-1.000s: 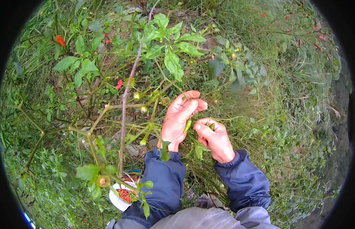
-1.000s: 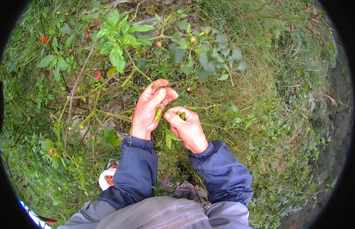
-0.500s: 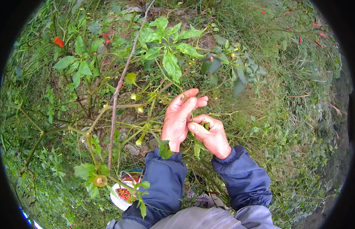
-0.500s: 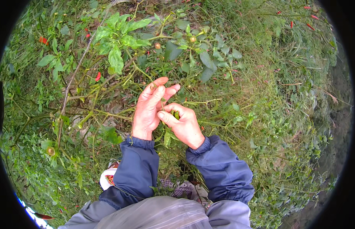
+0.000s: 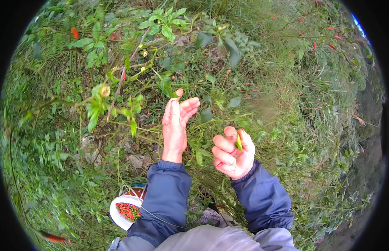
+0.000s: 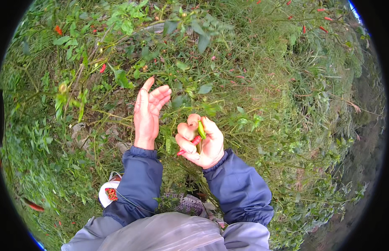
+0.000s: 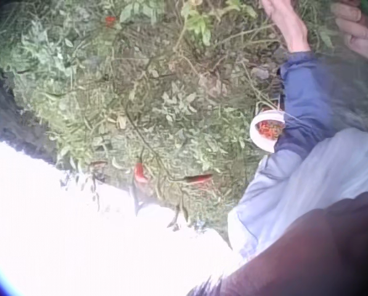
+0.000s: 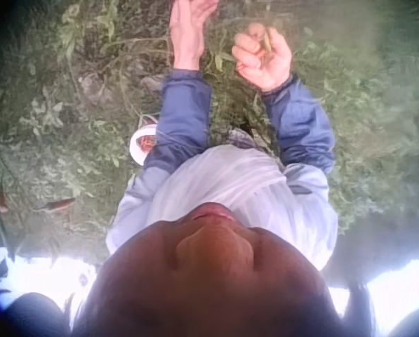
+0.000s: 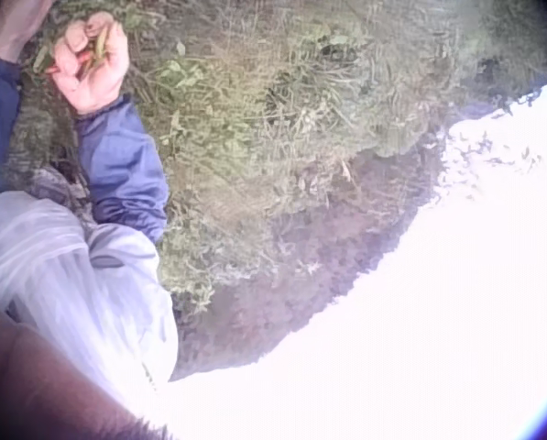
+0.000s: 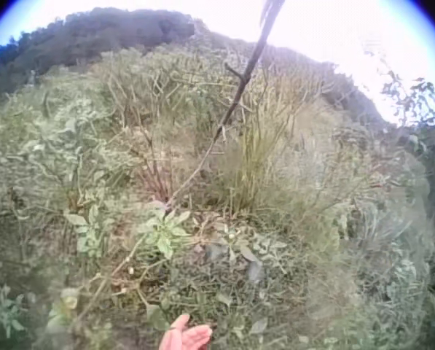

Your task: The person picks red and green chilies from plants by hand and places them into a white bowl. They move between several plants, selecting ripe chilies and adding them to the bowl throughout the episode.

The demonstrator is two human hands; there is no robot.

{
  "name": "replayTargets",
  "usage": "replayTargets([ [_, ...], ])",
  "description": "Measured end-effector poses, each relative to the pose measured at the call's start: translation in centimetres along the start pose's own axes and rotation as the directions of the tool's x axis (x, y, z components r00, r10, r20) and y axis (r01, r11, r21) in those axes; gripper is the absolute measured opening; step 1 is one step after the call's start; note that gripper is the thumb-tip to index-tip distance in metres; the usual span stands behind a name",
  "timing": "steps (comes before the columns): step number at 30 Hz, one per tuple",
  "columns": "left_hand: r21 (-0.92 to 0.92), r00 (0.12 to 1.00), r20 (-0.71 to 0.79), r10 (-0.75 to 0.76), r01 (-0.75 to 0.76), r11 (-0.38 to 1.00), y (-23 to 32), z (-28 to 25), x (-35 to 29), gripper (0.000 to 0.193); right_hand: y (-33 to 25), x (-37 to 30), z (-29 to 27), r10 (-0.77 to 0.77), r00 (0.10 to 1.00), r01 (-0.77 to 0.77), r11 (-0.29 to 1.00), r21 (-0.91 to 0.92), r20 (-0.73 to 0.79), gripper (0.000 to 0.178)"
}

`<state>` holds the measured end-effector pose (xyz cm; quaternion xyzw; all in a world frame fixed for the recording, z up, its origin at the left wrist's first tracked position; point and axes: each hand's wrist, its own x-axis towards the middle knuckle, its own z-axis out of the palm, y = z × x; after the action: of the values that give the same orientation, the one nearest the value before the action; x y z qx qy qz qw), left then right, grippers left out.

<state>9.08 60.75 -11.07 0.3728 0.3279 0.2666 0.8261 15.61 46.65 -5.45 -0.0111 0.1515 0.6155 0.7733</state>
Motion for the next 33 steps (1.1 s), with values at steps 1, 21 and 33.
replayTargets([
  [1, 0.067, 0.998, -0.003, 0.065, -0.065, 0.996, 0.2, 0.0, -1.1, 0.049, 0.3, -1.2, 0.5, 0.031, 0.999, -0.032, 0.999, 0.024, 0.029, 0.028],
  [21, 0.118, 0.807, -0.591, -0.018, 0.108, 0.987, 6.0, -9.4, -52.8, 0.018, 18.9, -19.6, 20.7, 0.624, 0.777, -0.422, 0.613, -0.667, 0.082, 0.023],
  [33, -0.094, 0.617, -0.785, -0.053, -0.033, 0.995, -1.9, -13.8, -64.8, 0.025, 34.1, -21.4, 11.7, 0.685, 0.564, -0.698, 0.097, -0.709, -0.461, 0.02],
])
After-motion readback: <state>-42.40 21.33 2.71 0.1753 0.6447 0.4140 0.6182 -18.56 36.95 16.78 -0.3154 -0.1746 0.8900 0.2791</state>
